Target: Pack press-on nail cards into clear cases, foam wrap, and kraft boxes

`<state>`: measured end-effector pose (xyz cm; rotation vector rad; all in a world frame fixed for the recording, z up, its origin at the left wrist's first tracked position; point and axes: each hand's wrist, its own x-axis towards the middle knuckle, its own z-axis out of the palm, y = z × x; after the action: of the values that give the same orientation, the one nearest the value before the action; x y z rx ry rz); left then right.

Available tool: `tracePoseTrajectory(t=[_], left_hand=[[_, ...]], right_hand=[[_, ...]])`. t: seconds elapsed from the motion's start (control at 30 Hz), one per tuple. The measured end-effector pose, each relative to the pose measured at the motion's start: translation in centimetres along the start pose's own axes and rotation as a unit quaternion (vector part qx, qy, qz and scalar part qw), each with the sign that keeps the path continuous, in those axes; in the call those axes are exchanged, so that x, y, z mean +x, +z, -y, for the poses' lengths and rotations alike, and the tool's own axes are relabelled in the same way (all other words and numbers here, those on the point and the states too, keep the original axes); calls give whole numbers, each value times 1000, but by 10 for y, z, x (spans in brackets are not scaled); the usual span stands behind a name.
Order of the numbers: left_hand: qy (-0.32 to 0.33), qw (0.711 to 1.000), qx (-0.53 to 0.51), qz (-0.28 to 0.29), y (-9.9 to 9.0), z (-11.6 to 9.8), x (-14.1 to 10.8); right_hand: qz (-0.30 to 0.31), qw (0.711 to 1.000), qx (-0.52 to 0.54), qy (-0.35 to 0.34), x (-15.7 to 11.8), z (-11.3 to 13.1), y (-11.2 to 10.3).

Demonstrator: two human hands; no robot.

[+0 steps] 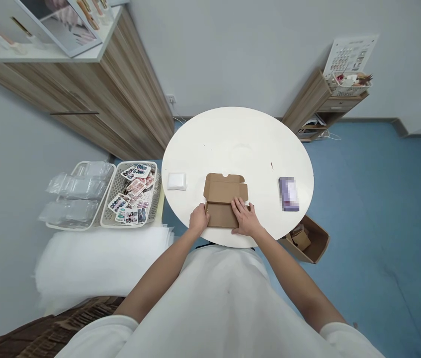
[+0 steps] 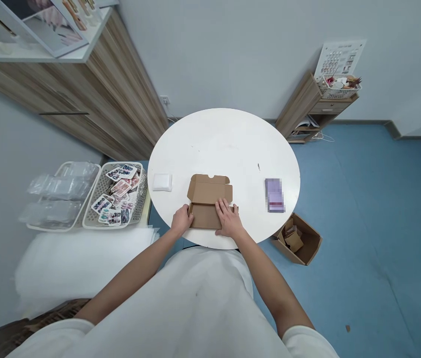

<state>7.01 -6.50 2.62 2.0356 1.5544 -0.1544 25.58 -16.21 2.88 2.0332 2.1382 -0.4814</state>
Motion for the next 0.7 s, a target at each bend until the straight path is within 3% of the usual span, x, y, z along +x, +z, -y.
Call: tracePoseTrajectory(t=[0.2, 0.37, 0.6, 0.7], left_hand=[[93, 990, -106, -6, -3, 12, -11], [214, 972, -79, 59, -18, 17, -7], [226, 969, -43, 93, -20, 7, 6], [224, 969, -36, 96, -17, 4, 5]], right_hand=[[-4, 1000, 6, 1, -1, -2, -5], [-3, 1000, 12, -4, -2, -5, -7], [3, 1000, 30, -5, -7, -11, -12], [-36, 995, 73, 54, -20, -20, -9]])
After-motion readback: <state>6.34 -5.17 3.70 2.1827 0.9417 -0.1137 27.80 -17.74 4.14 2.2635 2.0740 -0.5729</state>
